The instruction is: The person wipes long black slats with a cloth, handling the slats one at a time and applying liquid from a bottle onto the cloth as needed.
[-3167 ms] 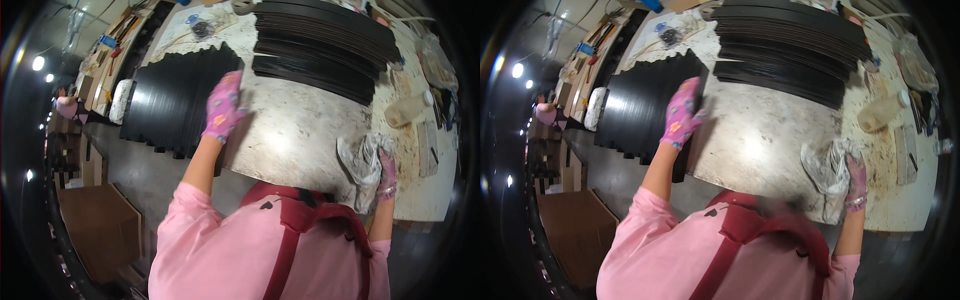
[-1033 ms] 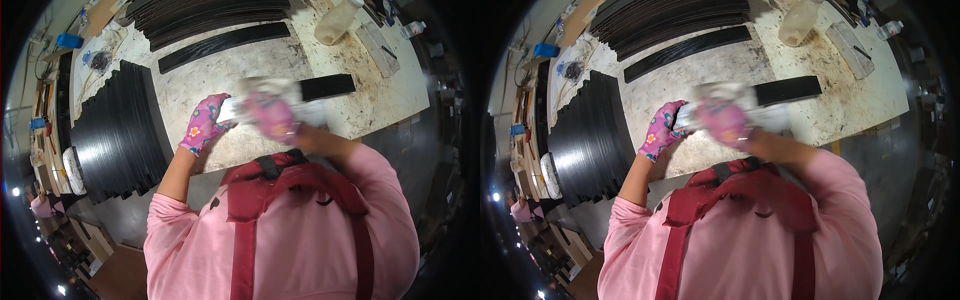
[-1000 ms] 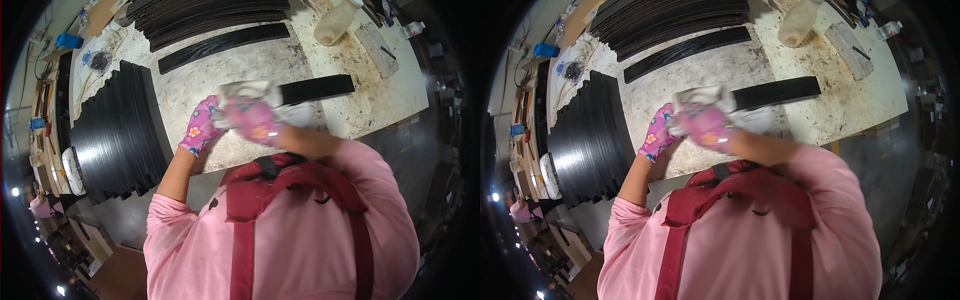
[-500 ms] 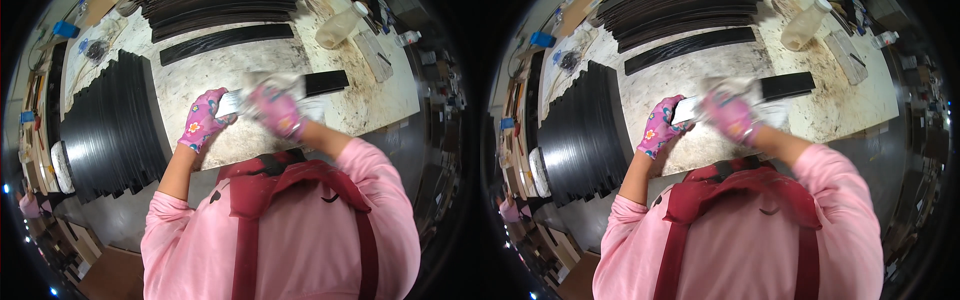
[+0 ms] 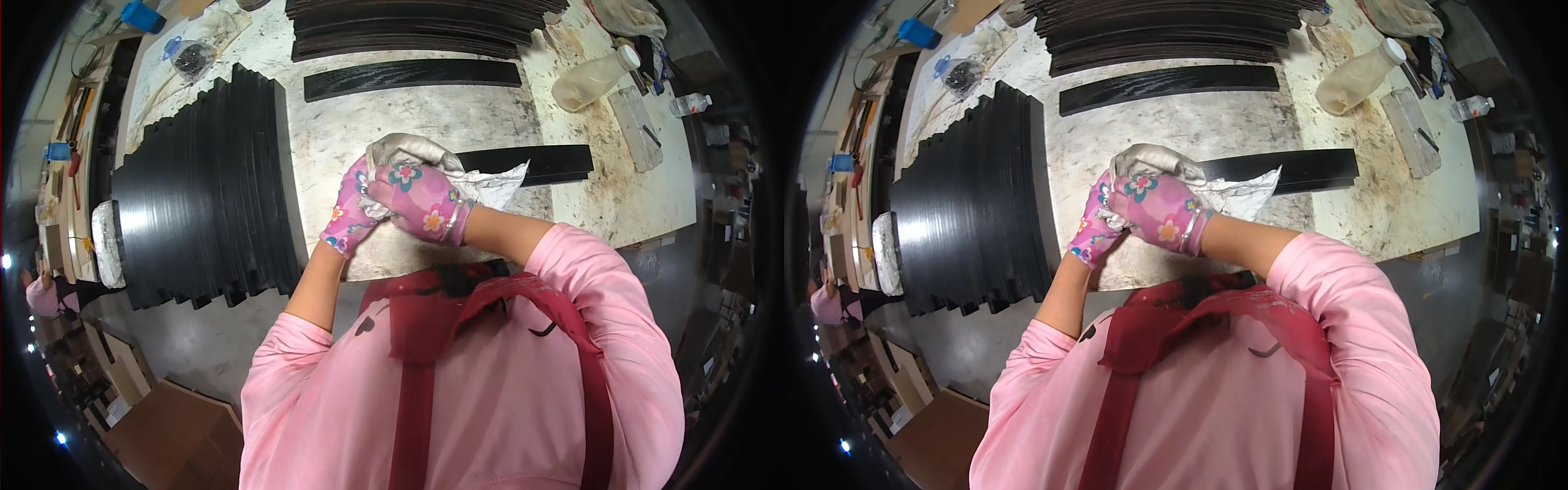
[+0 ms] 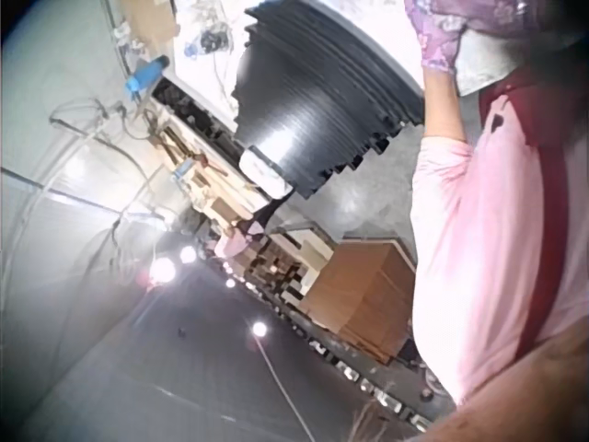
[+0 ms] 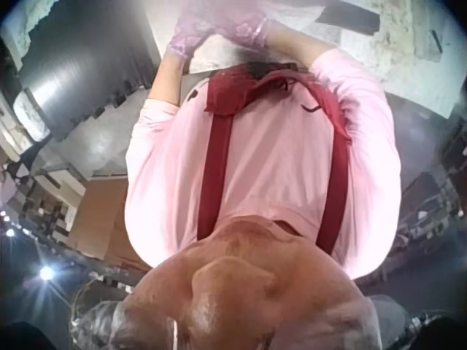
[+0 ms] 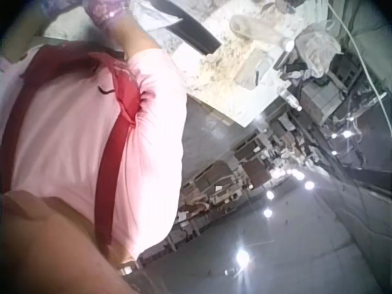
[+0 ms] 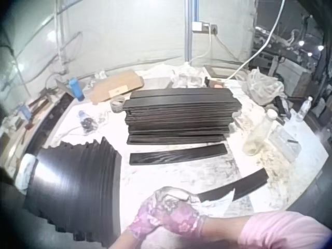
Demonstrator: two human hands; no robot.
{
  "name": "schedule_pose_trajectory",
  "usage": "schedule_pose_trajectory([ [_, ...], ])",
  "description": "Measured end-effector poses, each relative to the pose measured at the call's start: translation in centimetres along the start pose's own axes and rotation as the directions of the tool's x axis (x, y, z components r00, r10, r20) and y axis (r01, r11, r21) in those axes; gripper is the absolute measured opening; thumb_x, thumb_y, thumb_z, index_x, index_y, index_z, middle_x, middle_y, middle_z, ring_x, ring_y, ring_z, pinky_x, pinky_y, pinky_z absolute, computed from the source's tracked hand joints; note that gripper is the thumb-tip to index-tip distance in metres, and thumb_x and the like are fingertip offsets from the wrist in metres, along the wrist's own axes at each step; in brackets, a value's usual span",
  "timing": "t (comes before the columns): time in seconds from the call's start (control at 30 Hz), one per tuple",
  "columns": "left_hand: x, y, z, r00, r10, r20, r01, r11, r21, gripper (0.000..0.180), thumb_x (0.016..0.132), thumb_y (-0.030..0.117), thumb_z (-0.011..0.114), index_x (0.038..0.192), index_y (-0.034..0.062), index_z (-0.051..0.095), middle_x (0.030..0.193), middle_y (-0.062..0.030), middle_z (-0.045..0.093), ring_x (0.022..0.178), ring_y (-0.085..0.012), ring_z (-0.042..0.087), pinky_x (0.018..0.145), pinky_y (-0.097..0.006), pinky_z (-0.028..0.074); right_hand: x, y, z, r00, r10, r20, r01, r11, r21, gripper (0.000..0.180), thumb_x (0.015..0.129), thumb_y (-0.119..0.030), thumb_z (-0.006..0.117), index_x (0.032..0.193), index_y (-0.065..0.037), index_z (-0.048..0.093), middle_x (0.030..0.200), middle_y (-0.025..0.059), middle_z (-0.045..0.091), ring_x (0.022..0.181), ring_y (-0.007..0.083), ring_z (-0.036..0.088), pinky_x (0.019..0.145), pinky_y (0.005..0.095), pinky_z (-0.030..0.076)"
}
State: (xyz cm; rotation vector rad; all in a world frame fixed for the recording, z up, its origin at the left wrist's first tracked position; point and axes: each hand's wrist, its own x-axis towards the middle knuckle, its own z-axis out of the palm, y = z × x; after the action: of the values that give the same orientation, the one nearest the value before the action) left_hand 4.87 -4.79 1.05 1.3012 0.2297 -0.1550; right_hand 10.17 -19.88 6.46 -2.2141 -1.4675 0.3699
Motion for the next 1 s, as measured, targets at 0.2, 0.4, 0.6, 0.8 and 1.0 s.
schedule_pose_trajectory([
  [0.2,-0.2,0.5,-1.1,0.965,0.253,0.069,-0.245,0.772,0.587,0.061,0.064,0.007,0.083,0.119,0.0046,0.056,0.132,-0.0154,0.049,0.127,-0.0272,0.045,0.107,-0.034,0.035,-11.7,9.0,-3.2,0.912,0.279,-0.301,-0.339,0.926,-0.168,0.044,0.073,-0.008,0.064,0.116,-0.006,0.055,0.101,0.0171,0.061,0.085,0.0311,0.064,0.074,0.0408,0.053],
  [0.4,0.8,-0.8,-0.4,0.969,0.23,0.087,-0.242,0.829,0.504,0.064,0.066,0.009,0.084,0.121,0.005,0.053,0.126,-0.0128,0.052,0.112,-0.0228,0.054,0.09,-0.031,0.047,-11.4,7.3,-2.3,0.849,0.29,-0.442,-0.386,0.912,-0.143,0.034,0.083,-0.017,0.06,0.115,-0.007,0.056,0.099,0.0152,0.064,0.09,0.0297,0.064,0.078,0.0402,0.054],
  [0.6,-0.3,0.0,0.2,0.999,0.042,0.006,-0.042,0.952,0.304,0.063,0.069,0.004,0.082,0.123,0.0032,0.05,0.125,-0.0116,0.05,0.109,-0.0213,0.054,0.082,-0.03,0.052,-16.2,12.4,1.4,0.825,0.365,-0.432,-0.44,0.894,-0.085,0.037,0.09,-0.014,0.052,0.126,-0.009,0.048,0.108,0.0113,0.062,0.074,0.0193,0.063,0.06,0.0323,0.053],
  [0.8,0.5,2.9,0.0,0.83,0.405,0.383,-0.517,0.305,0.8,0.09,0.068,0.038,0.083,0.138,0.0022,0.041,0.135,-0.0221,0.047,0.125,-0.0375,0.045,0.106,-0.045,0.037,-34.9,21.4,-7.6,0.095,0.609,-0.787,-0.762,0.554,0.336,0.036,0.083,-0.02,0.071,0.108,0.002,0.06,0.103,0.0147,0.065,0.096,0.0261,0.064,0.084,0.0333,0.052],
  [1.0,4.6,3.6,9.9,0.811,0.307,0.498,-0.519,-0.016,0.855,0.08,0.075,0.047,0.072,0.134,0.0003,0.044,0.12,-0.0228,0.057,0.108,-0.0403,0.055,0.095,-0.044,0.044,-20.1,11.5,-8.1,0.607,0.588,-0.535,-0.688,0.725,0.016,0.039,0.083,-0.026,0.066,0.114,-0.005,0.056,0.095,0.013,0.064,0.089,0.0255,0.064,0.08,0.0414,0.052],
])
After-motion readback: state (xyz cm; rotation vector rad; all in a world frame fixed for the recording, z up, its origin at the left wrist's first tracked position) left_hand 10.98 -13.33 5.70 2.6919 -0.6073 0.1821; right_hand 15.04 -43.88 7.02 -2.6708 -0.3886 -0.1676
